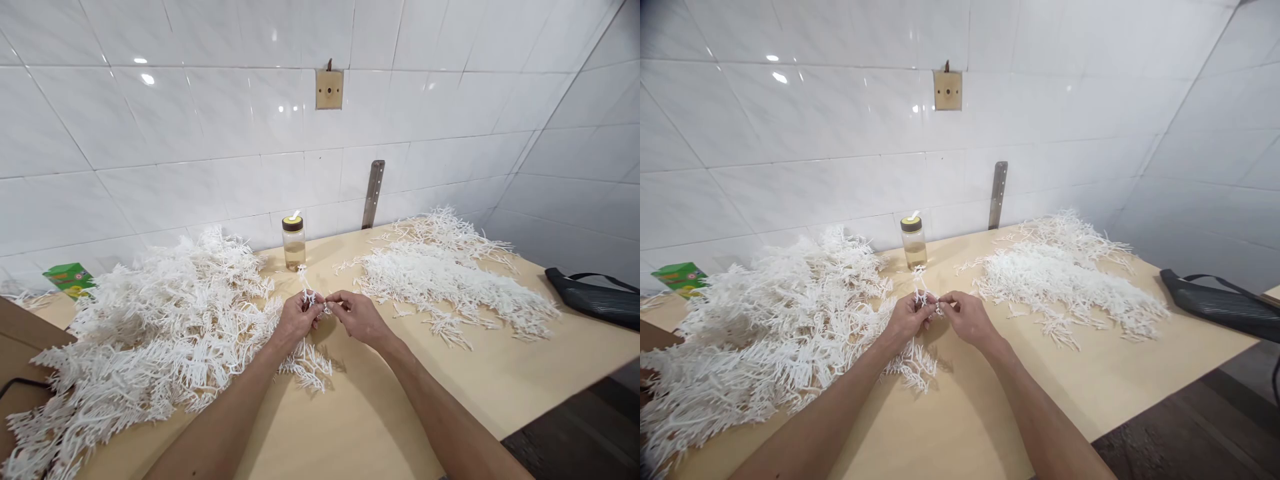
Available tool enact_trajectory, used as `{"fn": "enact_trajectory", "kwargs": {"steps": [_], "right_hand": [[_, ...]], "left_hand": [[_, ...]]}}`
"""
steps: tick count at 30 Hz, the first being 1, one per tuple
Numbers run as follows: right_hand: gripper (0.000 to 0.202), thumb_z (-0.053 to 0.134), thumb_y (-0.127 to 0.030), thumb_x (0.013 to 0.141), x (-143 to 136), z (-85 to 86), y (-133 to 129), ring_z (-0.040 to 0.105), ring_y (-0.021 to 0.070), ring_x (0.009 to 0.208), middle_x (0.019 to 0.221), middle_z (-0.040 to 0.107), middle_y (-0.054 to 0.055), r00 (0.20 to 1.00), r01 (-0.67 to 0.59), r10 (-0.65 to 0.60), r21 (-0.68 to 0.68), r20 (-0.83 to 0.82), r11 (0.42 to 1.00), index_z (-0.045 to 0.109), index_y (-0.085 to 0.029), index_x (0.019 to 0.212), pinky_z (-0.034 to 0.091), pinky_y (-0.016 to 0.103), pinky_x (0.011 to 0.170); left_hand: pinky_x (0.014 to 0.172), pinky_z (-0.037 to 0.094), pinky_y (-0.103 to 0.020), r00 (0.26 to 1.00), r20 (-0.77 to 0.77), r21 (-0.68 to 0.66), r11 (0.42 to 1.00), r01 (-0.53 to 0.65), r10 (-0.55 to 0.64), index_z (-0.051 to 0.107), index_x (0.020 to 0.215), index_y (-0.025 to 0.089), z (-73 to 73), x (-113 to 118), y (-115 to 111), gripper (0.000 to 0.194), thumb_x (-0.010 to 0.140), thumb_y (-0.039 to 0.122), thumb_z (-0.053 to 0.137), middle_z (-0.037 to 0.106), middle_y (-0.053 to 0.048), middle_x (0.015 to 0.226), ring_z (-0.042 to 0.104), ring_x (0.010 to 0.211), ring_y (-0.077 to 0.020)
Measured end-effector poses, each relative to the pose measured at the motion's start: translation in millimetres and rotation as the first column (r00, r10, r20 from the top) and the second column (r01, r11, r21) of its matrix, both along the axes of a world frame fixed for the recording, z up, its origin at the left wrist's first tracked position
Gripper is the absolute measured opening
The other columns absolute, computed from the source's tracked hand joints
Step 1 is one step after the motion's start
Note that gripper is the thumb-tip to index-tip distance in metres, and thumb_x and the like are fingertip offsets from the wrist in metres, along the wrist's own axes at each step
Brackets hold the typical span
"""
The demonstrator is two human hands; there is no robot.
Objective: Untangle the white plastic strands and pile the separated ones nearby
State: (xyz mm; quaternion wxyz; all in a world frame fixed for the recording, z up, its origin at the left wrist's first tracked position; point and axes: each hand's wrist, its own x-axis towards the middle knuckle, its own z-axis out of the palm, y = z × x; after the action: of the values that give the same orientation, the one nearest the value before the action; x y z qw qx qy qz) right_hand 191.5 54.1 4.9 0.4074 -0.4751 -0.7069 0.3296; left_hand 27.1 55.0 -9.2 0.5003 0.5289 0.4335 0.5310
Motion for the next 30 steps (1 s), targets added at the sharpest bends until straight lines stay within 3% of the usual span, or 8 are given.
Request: {"fn": "enact_trajectory", "kwargs": {"steps": [5, 12, 17, 21, 25, 30], "right_hand": [[0.019, 0.061, -0.036, 0.080, 1.0, -3.8, 2.3, 0.061, 0.0158, 0.068, 0.074, 0.070, 0.003, 0.999, 0.037, -0.037, 0.000, -0.019, 0.999, 0.069, -0.019, 0.077, 0.048, 0.026, 0.063], [0.028, 0.064, -0.035, 0.077, -6.1, -12.5, 0.0, 0.049, 0.0091, 0.049, 0.079, 0.066, 0.001, 0.976, -0.110, 0.054, -0.266, -0.211, 0.958, 0.063, -0.019, 0.099, 0.035, 0.019, 0.035], [0.024, 0.067, -0.032, 0.073, -7.8, -10.7, -0.5, 0.055, 0.0107, 0.058, 0.081, 0.067, 0.004, 0.985, -0.027, -0.015, -0.238, -0.174, 0.971, 0.063, -0.016, 0.092, 0.038, 0.017, 0.040], [0.023, 0.065, -0.034, 0.075, -6.4, -5.3, -1.3, 0.057, 0.0113, 0.059, 0.082, 0.069, 0.005, 0.984, -0.061, 0.026, -0.198, -0.176, 0.978, 0.065, -0.016, 0.090, 0.040, 0.019, 0.043], [0.026, 0.063, -0.040, 0.078, -3.4, -4.5, 0.0, 0.047, 0.0082, 0.049, 0.075, 0.065, 0.002, 0.981, -0.056, 0.013, -0.220, -0.193, 0.974, 0.068, -0.017, 0.089, 0.036, 0.020, 0.040], [0.034, 0.063, -0.046, 0.080, -2.9, -9.6, 2.9, 0.037, 0.0070, 0.045, 0.059, 0.048, -0.005, 0.936, -0.183, 0.074, -0.294, -0.344, 0.938, 0.067, -0.017, 0.096, 0.032, 0.019, 0.037]], "left_hand": [[0.043, 0.041, -0.020, 0.999, -0.002, -0.032, 0.999, -0.036, 0.036, 0.063, 0.085, 0.017, 2.9, -0.6, -1.1, 0.029, 0.067, 0.033, 0.077, 0.058, 0.004, 0.056, 0.051, 0.043, -0.0092], [0.044, 0.041, -0.021, 0.998, 0.037, -0.054, 0.998, -0.041, 0.043, 0.060, 0.085, 0.018, 1.3, -3.1, 0.3, 0.034, 0.066, 0.036, 0.079, 0.057, 0.004, 0.055, 0.051, 0.044, -0.0095], [0.047, 0.042, -0.020, 0.985, 0.169, -0.169, 0.986, 0.007, 0.022, 0.059, 0.084, 0.017, 4.8, -2.8, -1.4, 0.040, 0.059, 0.036, 0.085, 0.056, 0.005, 0.058, 0.052, 0.048, -0.0086], [0.047, 0.039, -0.020, 0.978, 0.209, -0.215, 0.976, 0.035, 0.011, 0.061, 0.082, 0.015, 4.6, -2.8, -0.1, 0.041, 0.057, 0.036, 0.087, 0.057, 0.004, 0.057, 0.049, 0.045, -0.0072], [0.048, 0.040, -0.020, 0.984, 0.178, -0.203, 0.978, 0.056, -0.019, 0.064, 0.081, 0.014, 3.1, -2.8, 0.6, 0.042, 0.057, 0.038, 0.088, 0.059, 0.002, 0.056, 0.050, 0.047, -0.0075], [0.050, 0.041, -0.020, 0.985, 0.163, -0.183, 0.979, 0.094, -0.064, 0.067, 0.082, 0.012, 1.5, -4.0, 1.3, 0.042, 0.059, 0.041, 0.087, 0.060, 0.001, 0.058, 0.052, 0.049, -0.0078]]}}
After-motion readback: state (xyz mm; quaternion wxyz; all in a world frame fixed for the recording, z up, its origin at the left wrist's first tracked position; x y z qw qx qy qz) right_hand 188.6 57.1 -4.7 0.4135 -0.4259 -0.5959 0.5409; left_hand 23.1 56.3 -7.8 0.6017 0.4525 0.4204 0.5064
